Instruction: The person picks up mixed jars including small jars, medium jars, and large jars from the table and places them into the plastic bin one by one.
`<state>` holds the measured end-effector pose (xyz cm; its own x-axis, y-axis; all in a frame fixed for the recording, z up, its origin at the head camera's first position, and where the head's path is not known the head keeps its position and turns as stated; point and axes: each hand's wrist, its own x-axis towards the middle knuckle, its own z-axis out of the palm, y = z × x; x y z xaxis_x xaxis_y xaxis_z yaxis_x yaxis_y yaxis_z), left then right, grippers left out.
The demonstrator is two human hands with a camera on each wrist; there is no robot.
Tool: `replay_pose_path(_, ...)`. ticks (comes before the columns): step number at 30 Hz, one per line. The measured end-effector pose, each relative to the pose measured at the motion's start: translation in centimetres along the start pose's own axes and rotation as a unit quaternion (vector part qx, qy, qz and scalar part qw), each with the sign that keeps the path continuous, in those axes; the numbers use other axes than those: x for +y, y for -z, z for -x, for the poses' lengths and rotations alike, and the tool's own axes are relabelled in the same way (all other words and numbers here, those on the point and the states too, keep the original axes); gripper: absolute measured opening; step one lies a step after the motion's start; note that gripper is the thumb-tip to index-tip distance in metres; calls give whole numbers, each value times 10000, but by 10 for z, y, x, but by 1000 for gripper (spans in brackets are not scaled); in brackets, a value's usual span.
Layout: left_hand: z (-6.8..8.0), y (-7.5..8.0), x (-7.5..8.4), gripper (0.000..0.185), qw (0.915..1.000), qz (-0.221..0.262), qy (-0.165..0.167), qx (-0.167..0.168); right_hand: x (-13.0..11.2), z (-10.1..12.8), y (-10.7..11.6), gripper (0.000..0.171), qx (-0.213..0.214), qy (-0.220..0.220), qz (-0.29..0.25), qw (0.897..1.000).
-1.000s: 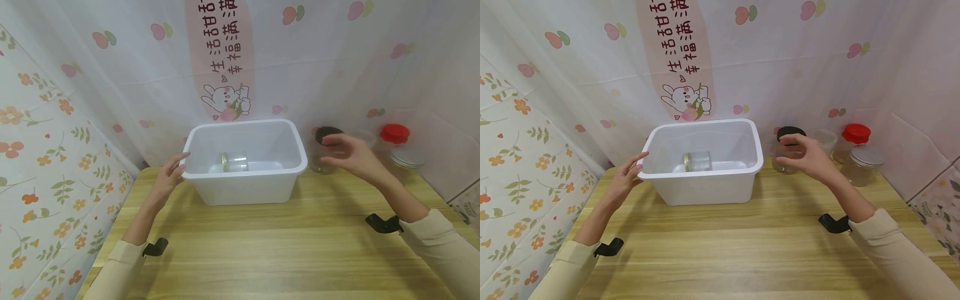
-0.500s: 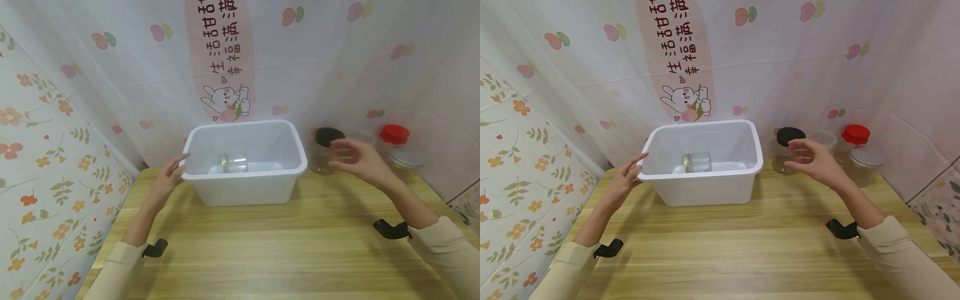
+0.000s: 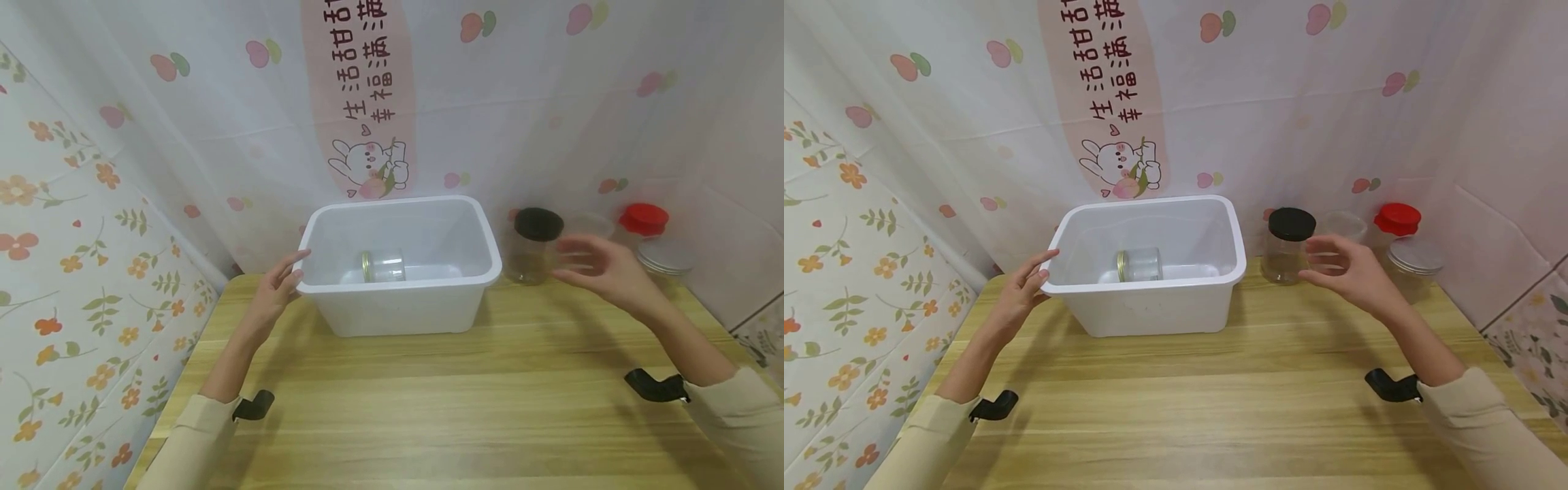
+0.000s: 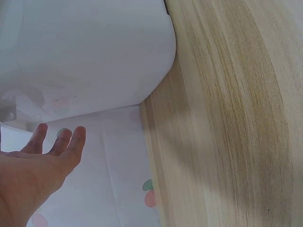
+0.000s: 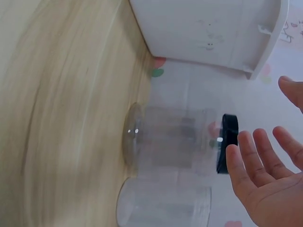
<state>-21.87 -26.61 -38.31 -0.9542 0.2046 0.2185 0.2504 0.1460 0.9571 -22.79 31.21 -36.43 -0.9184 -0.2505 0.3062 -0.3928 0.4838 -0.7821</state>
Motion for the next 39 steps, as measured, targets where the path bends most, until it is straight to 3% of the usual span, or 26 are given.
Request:
replay_pose_path(17, 0, -1, 1, 45, 10000, 2, -3, -1, 24, 13, 14, 55, 247, -146, 16, 9996)
replay_pose_path(24, 0, -2, 1, 45, 10000, 22, -43, -1, 36, 17, 19, 51, 666, -136, -38, 9977)
replay_pose_path(30, 0, -2, 2, 45, 9999, 118, -43, 2, 39, 22, 26, 51, 889, -348, -181, 9953)
replay_pose_path(39, 0, -2, 1, 45, 9999, 146, -52, 0, 41, 30, 37, 48, 934, -316, -394, 9944)
